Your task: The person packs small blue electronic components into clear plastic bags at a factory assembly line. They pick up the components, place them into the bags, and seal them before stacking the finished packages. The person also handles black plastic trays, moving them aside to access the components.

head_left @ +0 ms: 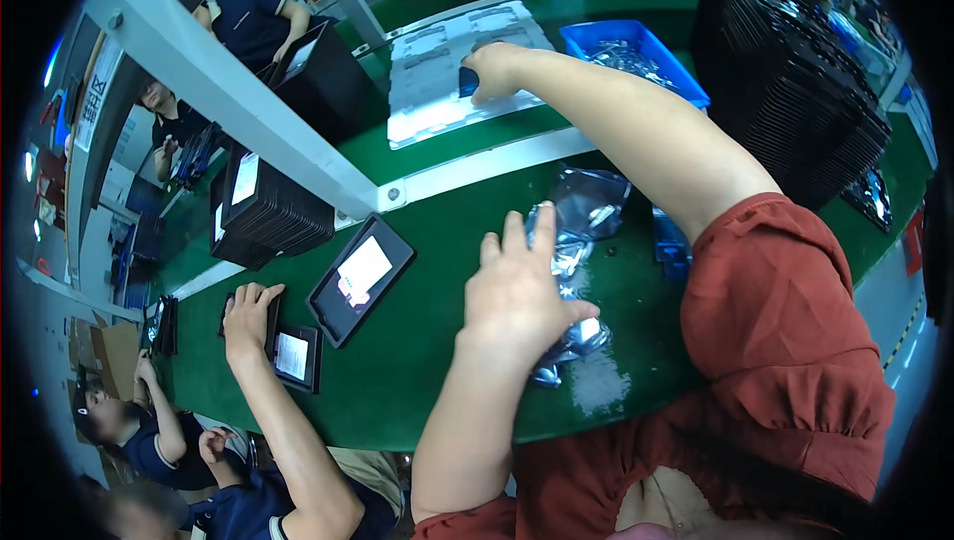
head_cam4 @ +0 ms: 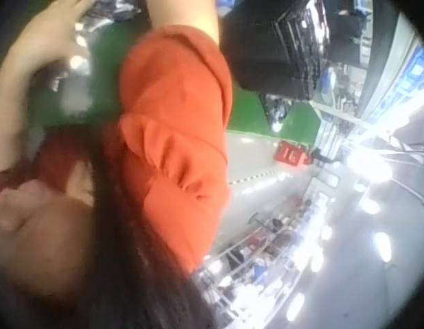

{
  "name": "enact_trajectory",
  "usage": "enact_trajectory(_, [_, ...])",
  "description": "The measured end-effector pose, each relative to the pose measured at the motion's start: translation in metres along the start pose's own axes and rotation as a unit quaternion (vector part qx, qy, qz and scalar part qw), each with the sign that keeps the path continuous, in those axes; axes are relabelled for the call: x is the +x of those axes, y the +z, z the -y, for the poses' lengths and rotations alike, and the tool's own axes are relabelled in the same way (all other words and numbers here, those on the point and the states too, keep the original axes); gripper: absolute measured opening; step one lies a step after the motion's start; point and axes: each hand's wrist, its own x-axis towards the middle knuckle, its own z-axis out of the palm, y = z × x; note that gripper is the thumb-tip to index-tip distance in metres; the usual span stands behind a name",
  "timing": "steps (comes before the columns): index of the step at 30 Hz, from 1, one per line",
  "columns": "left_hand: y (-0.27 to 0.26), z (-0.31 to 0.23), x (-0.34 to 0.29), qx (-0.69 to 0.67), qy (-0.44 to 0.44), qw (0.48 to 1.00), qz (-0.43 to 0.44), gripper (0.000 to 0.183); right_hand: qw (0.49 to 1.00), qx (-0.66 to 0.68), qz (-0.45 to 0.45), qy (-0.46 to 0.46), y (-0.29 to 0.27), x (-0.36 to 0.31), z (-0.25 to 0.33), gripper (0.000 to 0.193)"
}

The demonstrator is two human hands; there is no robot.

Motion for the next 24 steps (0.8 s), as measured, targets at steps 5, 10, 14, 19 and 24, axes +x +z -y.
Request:
enact_trajectory(5, [0.002, -0.002, 0.001, 0.001, 0.002, 1.000, 0.016, 0.101, 0.999, 0.019, -0.024, 0.011, 0.019, 0.036, -0.007, 0.077])
enact_trajectory(10, [0.008, 0.003, 0.005, -0.007, 0.005, 1.000, -0.022, 0.083, 1.000, -0.010, 0.021, -0.002, 0.009, 0.032, 0.006, 0.065])
enact_trajectory(14, [0.014, 0.008, 0.021, -0.033, 0.010, 0.999, -0.025, 0.060, 0.999, -0.032, 0.043, 0.006, 0.002, -0.010, -0.001, 0.059])
enact_trajectory(19, [-0.004, 0.031, 0.007, -0.049, -0.018, 0.995, -0.087, 0.032, 0.996, 0.007, -0.067, -0.063, -0.018, -0.045, 0.021, 0.067])
enact_trajectory(24, [-0.005, 0.045, 0.026, -0.067, -0.018, 0.987, -0.147, 0.024, 0.986, 0.041, -0.153, -0.049, -0.044, -0.163, -0.007, 0.072])
